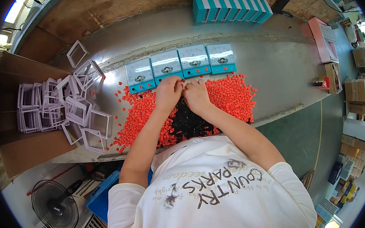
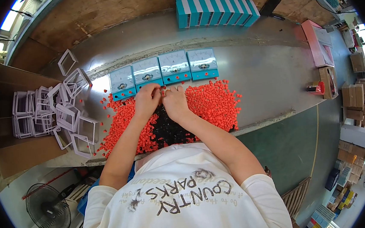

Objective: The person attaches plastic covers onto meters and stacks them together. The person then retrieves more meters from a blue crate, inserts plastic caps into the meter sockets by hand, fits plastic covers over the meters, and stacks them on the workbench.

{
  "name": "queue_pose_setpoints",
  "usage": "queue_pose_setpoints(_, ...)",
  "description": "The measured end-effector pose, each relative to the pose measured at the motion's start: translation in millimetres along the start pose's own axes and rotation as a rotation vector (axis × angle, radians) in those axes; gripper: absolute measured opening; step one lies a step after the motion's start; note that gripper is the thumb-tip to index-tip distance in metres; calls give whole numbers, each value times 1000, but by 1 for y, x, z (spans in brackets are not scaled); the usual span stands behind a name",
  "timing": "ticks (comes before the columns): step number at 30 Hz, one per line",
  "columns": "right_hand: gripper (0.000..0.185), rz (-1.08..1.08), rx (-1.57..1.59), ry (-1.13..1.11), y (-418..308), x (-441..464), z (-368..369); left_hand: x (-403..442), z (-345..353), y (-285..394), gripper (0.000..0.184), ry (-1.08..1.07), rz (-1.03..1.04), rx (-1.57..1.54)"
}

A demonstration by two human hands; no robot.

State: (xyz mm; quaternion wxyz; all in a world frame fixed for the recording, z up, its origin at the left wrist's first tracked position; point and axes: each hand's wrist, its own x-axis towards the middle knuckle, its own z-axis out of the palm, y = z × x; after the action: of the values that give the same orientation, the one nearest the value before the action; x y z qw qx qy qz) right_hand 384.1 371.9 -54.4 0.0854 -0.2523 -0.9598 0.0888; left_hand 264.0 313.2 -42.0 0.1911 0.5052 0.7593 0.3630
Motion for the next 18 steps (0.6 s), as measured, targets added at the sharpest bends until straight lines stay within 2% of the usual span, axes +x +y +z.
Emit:
queue_pose_setpoints(2, 5, -4, 39, 58, 1, 0, -1, 8, -3, -3, 12, 217, 241, 79)
queue_pose_setpoints(3, 7, 54, 158, 75, 3, -3, -4, 10, -5, -8, 21, 167, 256, 161)
queue_pose_setpoints(4, 10, 112, 278, 89, 5, -5, -8, 11, -6, -7, 21, 167, 255, 161)
queue_pose_setpoints(5, 10, 111, 278, 88, 9, -7, -13, 12, -6, -5, 19, 191, 279, 242)
queue_pose_setpoints(7, 11, 396, 724, 152, 21, -14, -25, 15, -4, -5, 17, 213, 304, 321)
queue_pose_setpoints(9, 11, 504, 853, 212, 42, -20, -24, 17, -1, -9, 12, 184, 301, 346)
queue_pose_setpoints(11, 10, 558, 790, 290, 60, -23, -29, 18, -1, -10, 10, 171, 312, 369)
queue_pose_setpoints(13, 10, 502, 648, 372, 78, -24, -31, 18, -3, -12, 11, 156, 321, 394)
queue_pose_setpoints(17, 12, 565, 641, 339, 90, -18, -35, 22, 1, -12, 14, 135, 312, 431)
queue_pose_setpoints(18, 11, 536, 547, 360, 90, -16, -37, 22, 0, -13, 14, 128, 302, 448)
